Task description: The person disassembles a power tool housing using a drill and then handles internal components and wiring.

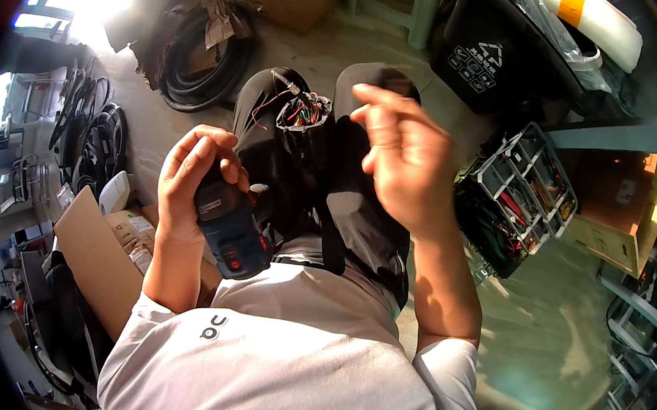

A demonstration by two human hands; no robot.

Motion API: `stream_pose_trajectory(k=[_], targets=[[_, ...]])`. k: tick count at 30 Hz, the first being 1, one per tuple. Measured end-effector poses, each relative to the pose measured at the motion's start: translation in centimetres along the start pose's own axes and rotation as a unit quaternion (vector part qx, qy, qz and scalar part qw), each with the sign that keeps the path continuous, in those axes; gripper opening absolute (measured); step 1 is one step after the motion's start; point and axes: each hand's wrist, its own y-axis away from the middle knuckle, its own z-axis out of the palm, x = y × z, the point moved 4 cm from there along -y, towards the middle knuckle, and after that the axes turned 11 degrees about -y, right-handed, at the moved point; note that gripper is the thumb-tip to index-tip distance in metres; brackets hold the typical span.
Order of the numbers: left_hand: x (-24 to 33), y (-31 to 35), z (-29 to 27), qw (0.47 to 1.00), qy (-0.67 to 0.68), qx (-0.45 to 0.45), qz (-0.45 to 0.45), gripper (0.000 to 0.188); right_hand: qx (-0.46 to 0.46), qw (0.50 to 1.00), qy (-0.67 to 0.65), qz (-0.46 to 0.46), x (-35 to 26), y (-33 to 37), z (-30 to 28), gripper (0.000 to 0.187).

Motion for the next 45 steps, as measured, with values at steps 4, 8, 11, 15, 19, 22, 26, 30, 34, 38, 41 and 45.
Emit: stream_pose_trajectory(k=[4, 8, 11, 15, 19, 22, 26, 30, 34, 38, 41, 45], targets=[[1.3, 0.1, -0.6, 1.000, -0.006, -0.019, -0.021, 0.022, -0.124, 0.913, 0.387, -0.007, 4.1, -1.0, 4.2, 0.043], [2.7, 0.8, -1.4, 0.986, -0.157, -0.063, 0.007, 0.022, -0.221, 0.845, 0.487, -0.002, 5.8, -2.5, 6.3, 0.055], [1.6, 0.8, -3.2, 0.957, -0.288, -0.043, -0.005, 0.023, -0.257, 0.812, 0.522, -0.052, 5.9, -3.3, 7.2, 0.045], [-0.4, 0.5, -4.8, 0.951, -0.306, -0.027, -0.042, 0.022, -0.315, 0.787, 0.529, -0.040, 5.6, -4.0, 7.9, 0.036], [-1.5, 0.3, -4.9, 0.962, -0.264, -0.035, -0.056, 0.024, -0.315, 0.791, 0.524, -0.033, 5.5, -4.5, 7.8, 0.039], [-1.8, 0.4, -5.1, 0.954, -0.285, -0.046, -0.082, 0.027, -0.316, 0.790, 0.524, -0.031, 4.9, -4.8, 7.8, 0.043], [-2.9, 0.0, -5.5, 0.948, -0.297, -0.051, -0.098, 0.038, -0.305, 0.821, 0.480, -0.040, 3.5, -5.8, 9.3, 0.042], [-3.6, -1.6, -6.3, 0.896, -0.436, -0.042, -0.071, 0.051, -0.329, 0.818, 0.472, -0.024, 0.6, -8.2, 12.1, 0.042], [-2.5, -2.5, -7.7, 0.870, -0.483, -0.054, -0.085, 0.040, -0.338, 0.839, 0.412, -0.109, -3.8, -11.2, 15.5, 0.043], [0.9, -1.6, -8.9, 0.872, -0.478, -0.031, -0.104, 0.024, -0.381, 0.800, 0.441, -0.143, -8.1, -12.0, 19.6, 0.041], [2.5, -0.3, -10.4, 0.848, -0.510, -0.047, -0.134, 0.039, -0.392, 0.792, 0.441, -0.155, -8.6, -11.6, 22.0, 0.041], [1.2, 1.6, -12.4, 0.899, -0.426, -0.003, -0.101, 0.043, -0.427, 0.776, 0.439, -0.150, -8.5, -11.1, 26.2, 0.036]])
